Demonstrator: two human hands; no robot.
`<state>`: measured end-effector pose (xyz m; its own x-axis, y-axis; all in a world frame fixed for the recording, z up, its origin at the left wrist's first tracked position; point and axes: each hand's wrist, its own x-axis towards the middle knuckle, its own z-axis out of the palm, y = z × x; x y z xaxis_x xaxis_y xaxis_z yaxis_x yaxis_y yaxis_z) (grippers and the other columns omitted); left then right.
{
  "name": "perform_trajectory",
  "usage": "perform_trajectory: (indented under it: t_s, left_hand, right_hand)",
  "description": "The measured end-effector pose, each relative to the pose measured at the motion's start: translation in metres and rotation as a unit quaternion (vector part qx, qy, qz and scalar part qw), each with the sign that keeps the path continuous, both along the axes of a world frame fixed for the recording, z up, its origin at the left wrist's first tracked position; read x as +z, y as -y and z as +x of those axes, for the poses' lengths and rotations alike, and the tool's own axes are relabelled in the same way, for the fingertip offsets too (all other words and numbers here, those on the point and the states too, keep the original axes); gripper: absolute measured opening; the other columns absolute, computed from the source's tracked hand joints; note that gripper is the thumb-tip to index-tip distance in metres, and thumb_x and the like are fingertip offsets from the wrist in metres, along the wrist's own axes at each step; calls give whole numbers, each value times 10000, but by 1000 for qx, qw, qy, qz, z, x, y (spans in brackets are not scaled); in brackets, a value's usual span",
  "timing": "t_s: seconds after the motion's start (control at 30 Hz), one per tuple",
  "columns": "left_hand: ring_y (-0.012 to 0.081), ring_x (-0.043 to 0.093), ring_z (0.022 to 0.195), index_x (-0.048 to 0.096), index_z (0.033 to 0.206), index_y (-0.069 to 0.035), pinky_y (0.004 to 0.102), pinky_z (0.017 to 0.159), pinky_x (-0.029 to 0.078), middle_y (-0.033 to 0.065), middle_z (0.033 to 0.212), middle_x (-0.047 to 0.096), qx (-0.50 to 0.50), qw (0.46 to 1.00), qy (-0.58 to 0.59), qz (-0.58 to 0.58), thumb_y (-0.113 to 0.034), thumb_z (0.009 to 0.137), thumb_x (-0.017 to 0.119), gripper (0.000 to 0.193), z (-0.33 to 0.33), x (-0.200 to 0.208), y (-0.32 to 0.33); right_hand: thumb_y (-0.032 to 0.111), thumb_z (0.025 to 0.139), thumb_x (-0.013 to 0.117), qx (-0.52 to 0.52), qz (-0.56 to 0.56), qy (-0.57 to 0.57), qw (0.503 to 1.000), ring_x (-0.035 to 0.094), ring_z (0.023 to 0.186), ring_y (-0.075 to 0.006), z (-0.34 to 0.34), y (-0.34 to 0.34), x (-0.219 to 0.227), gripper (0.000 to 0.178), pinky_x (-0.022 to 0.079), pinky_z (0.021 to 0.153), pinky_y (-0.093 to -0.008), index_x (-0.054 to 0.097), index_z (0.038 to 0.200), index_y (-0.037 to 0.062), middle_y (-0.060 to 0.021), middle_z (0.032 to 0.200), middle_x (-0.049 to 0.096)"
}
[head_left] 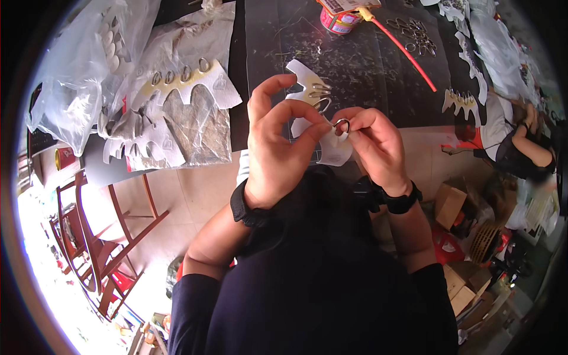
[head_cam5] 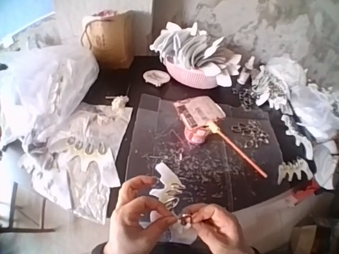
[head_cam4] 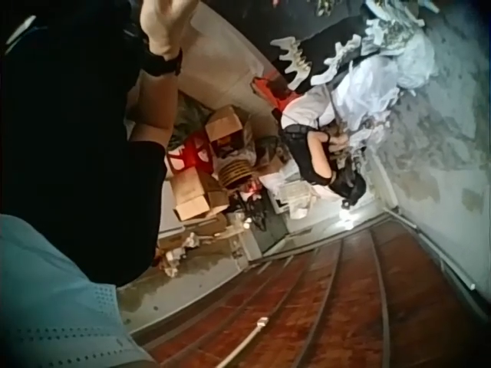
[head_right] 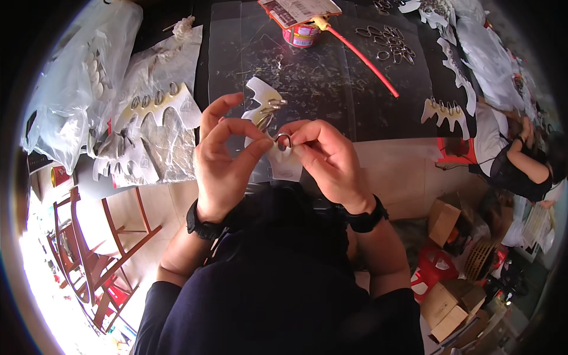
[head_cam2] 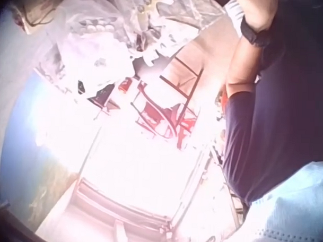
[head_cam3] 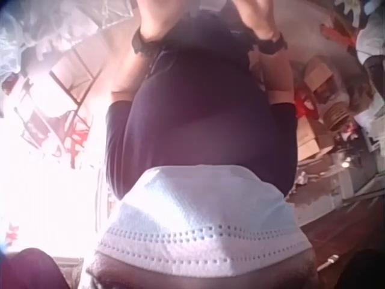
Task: Insert metal rings into pre-cut holes of shoe upper components.
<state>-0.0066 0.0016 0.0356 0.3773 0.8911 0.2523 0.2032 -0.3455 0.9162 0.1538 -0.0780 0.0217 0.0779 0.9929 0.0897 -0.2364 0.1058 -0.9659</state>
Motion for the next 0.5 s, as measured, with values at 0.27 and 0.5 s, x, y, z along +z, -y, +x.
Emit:
perform_trajectory:
  t_s: [0.27, 0.5]
  left_hand:
    - [303, 436, 1131, 633, 772, -97, 388, 934, 367, 129, 1201, 463, -19, 1000, 10, -9, -29, 625, 752, 201, -1, -6, -1]
    - [321, 401, 1150, 666, 845, -135, 403, 942, 354, 145, 1249, 415, -9, 999, -29, 20, -4, 624, 734, 266, -1, 0, 1]
  right_hand:
    - [-26, 919, 437, 30, 1, 7, 1000, 533, 963, -114, 5, -2, 1, 68, 431, 866, -261, 483, 966, -9, -135, 1109, 540]
    - [-19, 918, 443, 33, -10, -5, 999, 535, 960, -116, 4, -1, 0, 59, 435, 867, -265, 484, 960, -11, -137, 1112, 540]
